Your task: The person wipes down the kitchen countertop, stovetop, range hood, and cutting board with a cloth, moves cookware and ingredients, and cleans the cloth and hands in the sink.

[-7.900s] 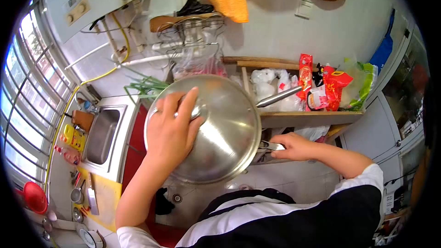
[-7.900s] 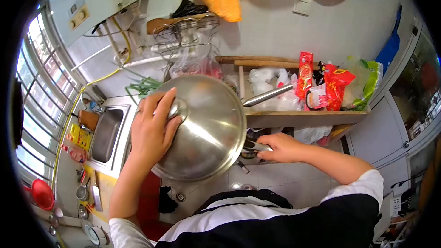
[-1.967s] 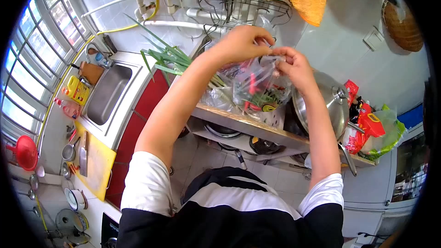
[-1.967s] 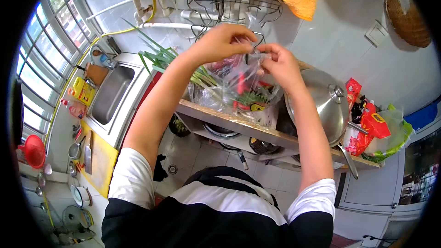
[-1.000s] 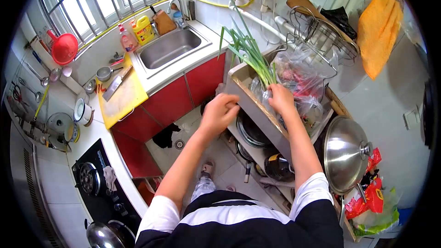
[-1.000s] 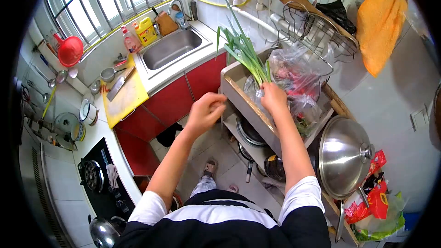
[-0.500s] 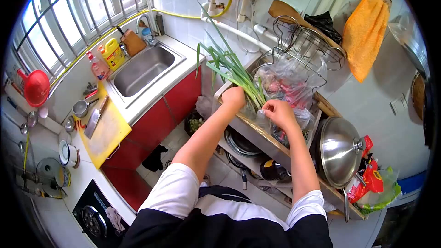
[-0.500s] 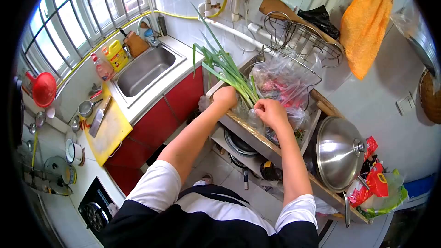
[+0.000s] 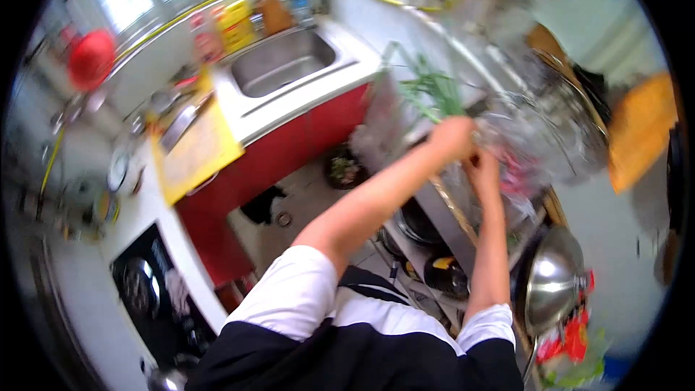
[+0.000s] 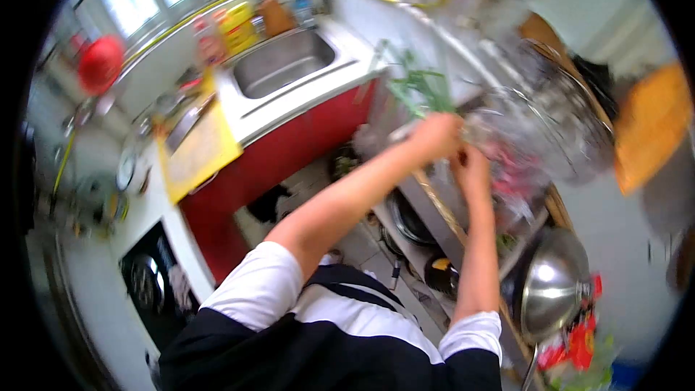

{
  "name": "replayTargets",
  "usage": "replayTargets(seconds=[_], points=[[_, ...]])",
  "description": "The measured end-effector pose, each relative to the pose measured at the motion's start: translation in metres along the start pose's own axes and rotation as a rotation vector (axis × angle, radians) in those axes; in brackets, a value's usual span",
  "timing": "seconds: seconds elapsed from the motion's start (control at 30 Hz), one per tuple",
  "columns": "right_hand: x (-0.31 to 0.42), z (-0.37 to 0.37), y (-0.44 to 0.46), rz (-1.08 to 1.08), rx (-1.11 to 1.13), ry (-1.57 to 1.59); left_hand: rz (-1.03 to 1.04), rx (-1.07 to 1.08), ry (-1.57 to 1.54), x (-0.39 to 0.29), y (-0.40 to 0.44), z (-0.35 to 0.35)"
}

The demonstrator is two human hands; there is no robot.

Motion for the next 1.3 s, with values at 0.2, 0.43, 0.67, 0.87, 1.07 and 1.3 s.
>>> replayTargets(seconds=[0.2, 0.43, 0.67, 0.87, 1.07, 1.3], points=[[0.017, 0.001, -0.018, -0.087, 0.187, -0.011, 0.160, -0.439, 0.009, 0.021, -0.126, -0.037], [0.043, -0.025, -0.044, -0.278, -0.259, 0.133, -0.616, -0.512, 0.229, 0.188, -0.404, -0.033], [0.180, 0.114, -0.101, -0.524, 0.483, 0.405, -1.374, -0.779, 0.755, 0.226, -0.641, -0.085], [0.256, 0.215, -0.164, -0.911, 1.109, 0.350, -1.711, -0.720, 0.956, 0.292, -0.692, -0.115], [0.290, 0.285, -0.156, -0.863, 1.147, 0.236, -1.668, -0.628, 0.922, 0.338, -0.679, -0.110], [0.331, 0.370, -0.157, -0.839, 1.303, 0.130, -1.357, -0.538, 0.904, 0.385, -0.650, -0.144]])
Point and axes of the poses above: each hand's wrist, its own y-axis towards the middle knuckle, its own z-axis out of the palm, x = y × z, the point moved 6 cm from there along y, towards the middle knuckle, and after that the axes turned 9 degrees about y, right-handed, at the moved point
